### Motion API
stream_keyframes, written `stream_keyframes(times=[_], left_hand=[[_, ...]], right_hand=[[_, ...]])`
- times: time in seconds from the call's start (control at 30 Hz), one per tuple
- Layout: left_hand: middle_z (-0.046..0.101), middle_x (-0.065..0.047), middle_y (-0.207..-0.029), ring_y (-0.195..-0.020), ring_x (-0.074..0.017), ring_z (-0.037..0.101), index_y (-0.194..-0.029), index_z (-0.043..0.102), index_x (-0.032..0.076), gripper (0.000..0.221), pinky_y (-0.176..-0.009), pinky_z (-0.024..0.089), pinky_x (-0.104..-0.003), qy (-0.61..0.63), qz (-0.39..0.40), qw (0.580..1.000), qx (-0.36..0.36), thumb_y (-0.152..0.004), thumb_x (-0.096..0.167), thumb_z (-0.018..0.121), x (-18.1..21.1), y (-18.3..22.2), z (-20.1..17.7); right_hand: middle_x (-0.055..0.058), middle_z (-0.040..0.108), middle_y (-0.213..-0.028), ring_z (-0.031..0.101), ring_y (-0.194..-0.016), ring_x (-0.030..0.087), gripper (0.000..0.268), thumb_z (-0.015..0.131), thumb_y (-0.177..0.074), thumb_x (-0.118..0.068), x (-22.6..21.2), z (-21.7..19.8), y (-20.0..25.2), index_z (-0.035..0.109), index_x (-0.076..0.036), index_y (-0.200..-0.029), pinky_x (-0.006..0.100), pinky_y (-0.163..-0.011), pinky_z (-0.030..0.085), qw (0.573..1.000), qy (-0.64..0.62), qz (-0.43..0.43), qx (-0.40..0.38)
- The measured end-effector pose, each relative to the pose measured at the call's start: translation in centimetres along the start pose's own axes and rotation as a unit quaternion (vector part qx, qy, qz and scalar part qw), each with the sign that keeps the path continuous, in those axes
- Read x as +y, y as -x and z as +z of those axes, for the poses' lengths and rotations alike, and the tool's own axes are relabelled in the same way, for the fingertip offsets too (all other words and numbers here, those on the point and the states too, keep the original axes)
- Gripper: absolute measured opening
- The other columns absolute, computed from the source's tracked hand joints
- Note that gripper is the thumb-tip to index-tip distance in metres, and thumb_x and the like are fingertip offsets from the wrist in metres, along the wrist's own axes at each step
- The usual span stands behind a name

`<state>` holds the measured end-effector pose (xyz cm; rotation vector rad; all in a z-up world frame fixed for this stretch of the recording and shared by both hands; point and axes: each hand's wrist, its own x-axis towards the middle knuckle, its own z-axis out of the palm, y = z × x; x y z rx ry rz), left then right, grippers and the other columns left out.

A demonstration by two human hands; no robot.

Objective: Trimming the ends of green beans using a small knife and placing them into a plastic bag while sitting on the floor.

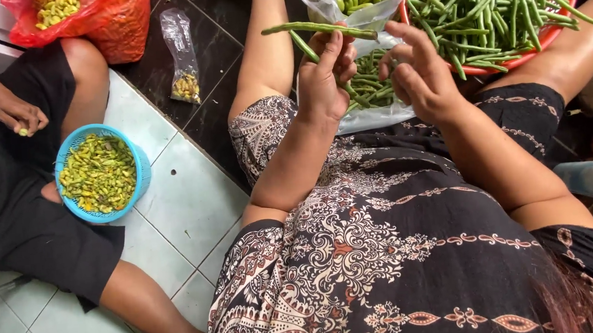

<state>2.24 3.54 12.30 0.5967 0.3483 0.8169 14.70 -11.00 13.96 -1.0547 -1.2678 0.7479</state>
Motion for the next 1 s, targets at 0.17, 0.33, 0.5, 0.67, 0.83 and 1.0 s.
stream_keyframes(times=[0.17,0.33,0.5,0.67,0.83,1.0], left_hand=[[0.069,-0.012,-0.087,-0.068,-0.0126,0.054,-0.101,0.072,0.006,0.009,-0.048,0.035,-0.020,-0.003,-0.010,1.000,0.004,-0.098,0.014,0.071,0.5,0.6,0.5],[0.069,-0.011,-0.087,-0.068,-0.0130,0.054,-0.104,0.073,0.005,0.011,-0.049,0.036,-0.021,0.004,-0.017,1.000,-0.013,-0.099,0.014,0.071,0.5,0.8,0.2],[0.069,-0.010,-0.086,-0.068,-0.0126,0.054,-0.103,0.073,0.005,0.011,-0.050,0.039,-0.020,0.004,-0.030,1.000,-0.007,-0.098,0.014,0.072,0.5,1.0,0.1],[0.070,-0.010,-0.084,-0.066,-0.0118,0.055,-0.099,0.072,0.006,0.009,-0.049,0.039,-0.020,-0.014,-0.032,0.999,0.013,-0.096,0.015,0.073,0.5,1.2,0.4],[0.070,-0.009,-0.083,-0.065,-0.0113,0.055,-0.100,0.073,0.007,0.009,-0.048,0.039,-0.019,-0.022,-0.031,0.999,0.020,-0.096,0.014,0.073,0.0,1.2,0.2],[0.070,-0.009,-0.083,-0.063,-0.0098,0.056,-0.101,0.071,0.008,0.011,-0.047,0.039,-0.018,-0.035,-0.015,0.999,0.038,-0.094,0.016,0.075,-0.8,0.9,-0.2]], right_hand=[[0.015,0.054,-0.107,0.033,-0.058,0.008,0.054,0.043,-0.116,-0.033,0.8,0.3,0.6,0.028,-0.010,-0.162,0.023,-0.053,0.032,0.999,0.039,0.004,0.011],[0.018,0.056,-0.112,0.044,-0.075,0.017,0.053,0.043,-0.116,-0.033,1.0,0.3,0.7,0.035,-0.005,-0.161,0.029,-0.063,0.041,0.989,0.146,-0.010,0.026],[0.015,0.056,-0.109,0.036,-0.058,0.011,0.052,0.042,-0.117,-0.033,1.1,0.4,0.6,0.038,-0.006,-0.160,0.027,-0.061,0.036,0.988,0.149,-0.027,0.029],[0.017,0.054,-0.114,0.048,-0.077,0.017,0.053,0.043,-0.117,-0.031,1.0,0.5,0.6,0.038,-0.001,-0.160,0.031,-0.073,0.045,0.989,0.141,-0.031,0.032],[0.017,0.045,-0.143,0.055,-0.091,0.022,0.048,0.043,-0.117,-0.025,0.7,1.0,0.4,0.039,0.001,-0.157,0.037,-0.083,0.049,0.993,0.105,-0.038,0.039],[0.007,0.049,-0.085,0.030,-0.050,0.007,0.050,0.043,-0.114,-0.038,-0.1,1.1,0.1,0.035,-0.010,-0.154,0.019,-0.045,0.025,0.999,-0.012,0.046,0.020]])
